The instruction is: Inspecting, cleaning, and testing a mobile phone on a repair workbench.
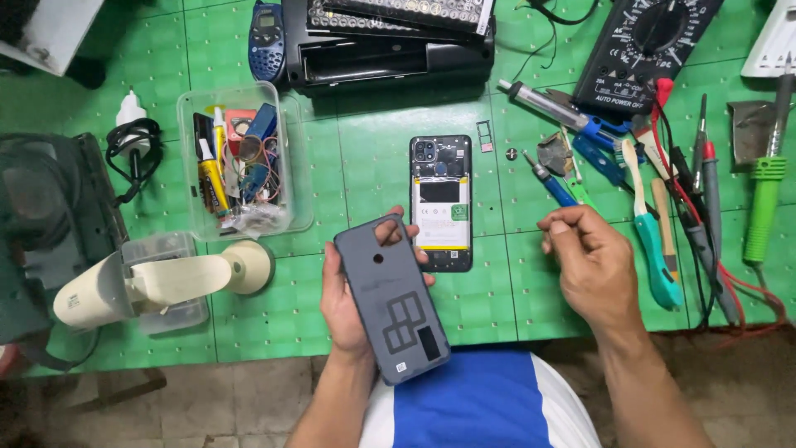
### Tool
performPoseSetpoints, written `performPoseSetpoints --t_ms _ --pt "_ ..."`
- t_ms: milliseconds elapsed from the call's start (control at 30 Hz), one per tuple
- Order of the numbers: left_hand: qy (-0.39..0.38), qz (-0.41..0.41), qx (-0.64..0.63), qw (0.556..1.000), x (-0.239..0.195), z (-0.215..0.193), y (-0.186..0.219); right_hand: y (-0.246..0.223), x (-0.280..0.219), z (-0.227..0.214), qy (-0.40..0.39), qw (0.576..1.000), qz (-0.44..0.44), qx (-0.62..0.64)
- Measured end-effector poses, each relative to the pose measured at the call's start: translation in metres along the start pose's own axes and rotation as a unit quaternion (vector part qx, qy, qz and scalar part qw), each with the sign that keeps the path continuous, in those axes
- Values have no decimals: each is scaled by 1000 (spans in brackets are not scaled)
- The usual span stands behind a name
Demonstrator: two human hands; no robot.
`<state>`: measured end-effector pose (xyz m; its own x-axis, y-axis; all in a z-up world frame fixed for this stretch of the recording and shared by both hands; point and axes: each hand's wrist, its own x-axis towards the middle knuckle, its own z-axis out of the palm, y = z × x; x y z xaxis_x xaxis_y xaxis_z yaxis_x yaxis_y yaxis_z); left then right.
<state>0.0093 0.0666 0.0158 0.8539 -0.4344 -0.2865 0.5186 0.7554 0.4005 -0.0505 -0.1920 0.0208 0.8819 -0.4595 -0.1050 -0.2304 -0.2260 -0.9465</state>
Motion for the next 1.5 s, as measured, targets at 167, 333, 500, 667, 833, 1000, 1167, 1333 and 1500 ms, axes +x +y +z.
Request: performPoseSetpoints --t_ms 167,333,500,667,833,1000,1167,1333,1500 --pt "4 19 4 1000 1 -9 3 1 4 9 15 990 -16 -139" --pt "11 32 3 999 2 -16 4 -11 14 20 -5 968 -87 -235" --pt "19 36 4 999 2 -22 4 7 22 24 -10 918 -202 -341" --pt "13 34 -9 999 1 -23 3 6 23 28 8 908 -237 -344" --pt "6 32 -9 999 2 -20 4 12 23 39 39 868 -293 -398" --pt "9 30 -9 999 2 -22 1 22 23 42 47 848 -309 -428" --pt "12 37 -3 999 2 -24 3 27 15 22 39 812 -289 -506" --pt "53 8 -36 998 -3 -12 9 7 -24 -35 -79 795 -199 -567" --pt "18 -16 -75 997 -1 -8 11 42 -76 -122 -299 607 112 -727"
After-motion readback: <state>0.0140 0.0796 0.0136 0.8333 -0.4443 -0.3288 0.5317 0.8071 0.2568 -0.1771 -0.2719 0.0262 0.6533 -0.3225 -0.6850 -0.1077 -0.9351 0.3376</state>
